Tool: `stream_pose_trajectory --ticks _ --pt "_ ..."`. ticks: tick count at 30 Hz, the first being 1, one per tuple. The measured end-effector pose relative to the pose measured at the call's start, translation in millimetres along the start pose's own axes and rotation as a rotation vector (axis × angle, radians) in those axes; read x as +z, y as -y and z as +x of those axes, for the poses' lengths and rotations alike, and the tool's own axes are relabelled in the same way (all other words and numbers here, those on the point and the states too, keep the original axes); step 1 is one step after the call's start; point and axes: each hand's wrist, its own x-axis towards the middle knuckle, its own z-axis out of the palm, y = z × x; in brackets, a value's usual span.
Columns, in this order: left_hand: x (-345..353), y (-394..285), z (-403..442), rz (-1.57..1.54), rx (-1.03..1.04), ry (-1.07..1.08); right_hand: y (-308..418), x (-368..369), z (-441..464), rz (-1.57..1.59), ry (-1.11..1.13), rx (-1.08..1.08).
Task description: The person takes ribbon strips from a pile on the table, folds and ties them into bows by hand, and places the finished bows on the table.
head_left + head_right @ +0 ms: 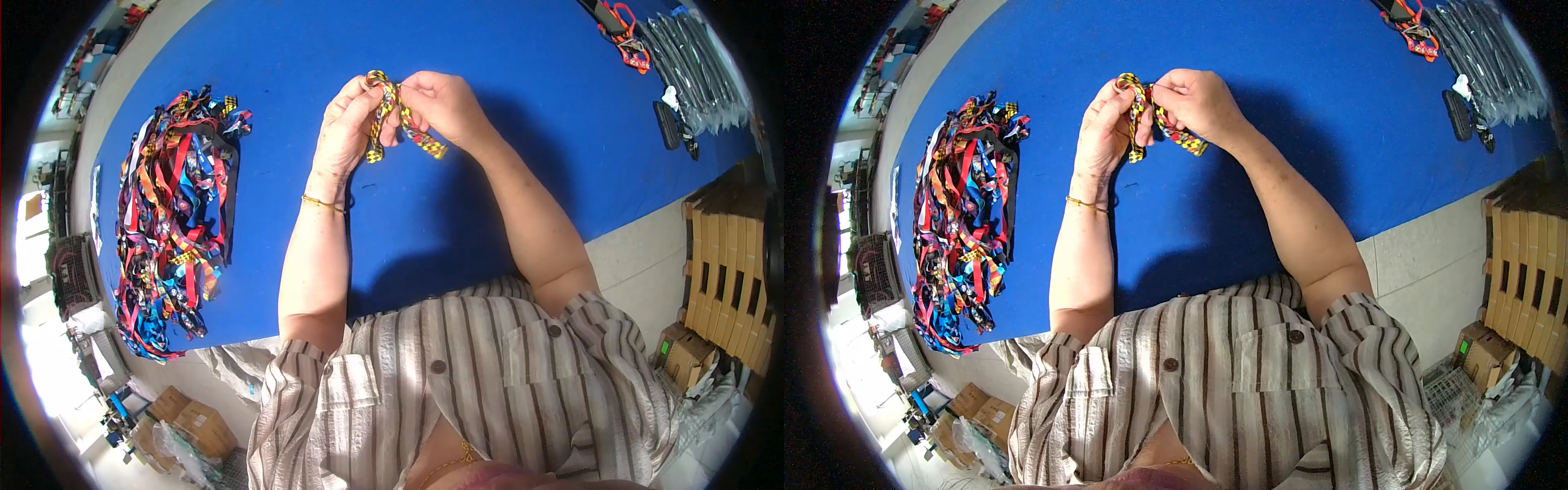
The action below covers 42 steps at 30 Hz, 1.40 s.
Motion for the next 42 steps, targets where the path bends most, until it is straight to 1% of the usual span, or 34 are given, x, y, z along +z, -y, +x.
stream_pose_trajectory --ticks 4,10,19,25,28,31,34,36,37,40,42 --pt "-5.0 2.6 1.4 0.019 0.007 0.026 -0.9 0.1 1.0 0.063 0.027 0.016" --pt "-4.4 2.9 1.5 0.008 0.001 0.019 1.0 -1.9 1.3 0.048 0.035 0.018" --pt "-6.7 4.9 1.7 0.084 -0.035 -0.019 -3.0 -2.7 4.3 0.026 -0.014 -0.044" --pt "-4.5 4.6 1.2 0.096 -0.037 -0.02 -0.7 -5.5 4.9 0.098 0.009 -0.017" --pt "-6.0 5.4 1.1 0.079 -0.025 -0.003 7.8 -5.5 2.9 0.126 0.038 0.056" --pt "-8.2 6.8 2.1 0.087 -0.021 -0.003 6.1 -1.1 0.6 0.077 0.025 -0.028" --pt "-8.4 5.5 2.4 0.018 -0.015 -0.034 2.2 -6.5 3.9 0.093 -0.062 -0.014" --pt "-7.3 4.0 1.2 -0.032 0.012 -0.066 0.4 -7.2 5.7 0.15 -0.122 -0.049" --pt "-7.8 1.9 0.0 -0.103 0.018 -0.054 0.3 -7.5 6.2 0.178 -0.152 -0.067" --pt "-14.3 4.3 5.0 -0.149 0.113 -0.022 1.2 -7.0 6.5 0.22 -0.199 -0.097" --pt "-16.8 3.7 3.7 -0.226 0.105 -0.014 3.0 -6.7 5.7 0.239 -0.242 -0.088"
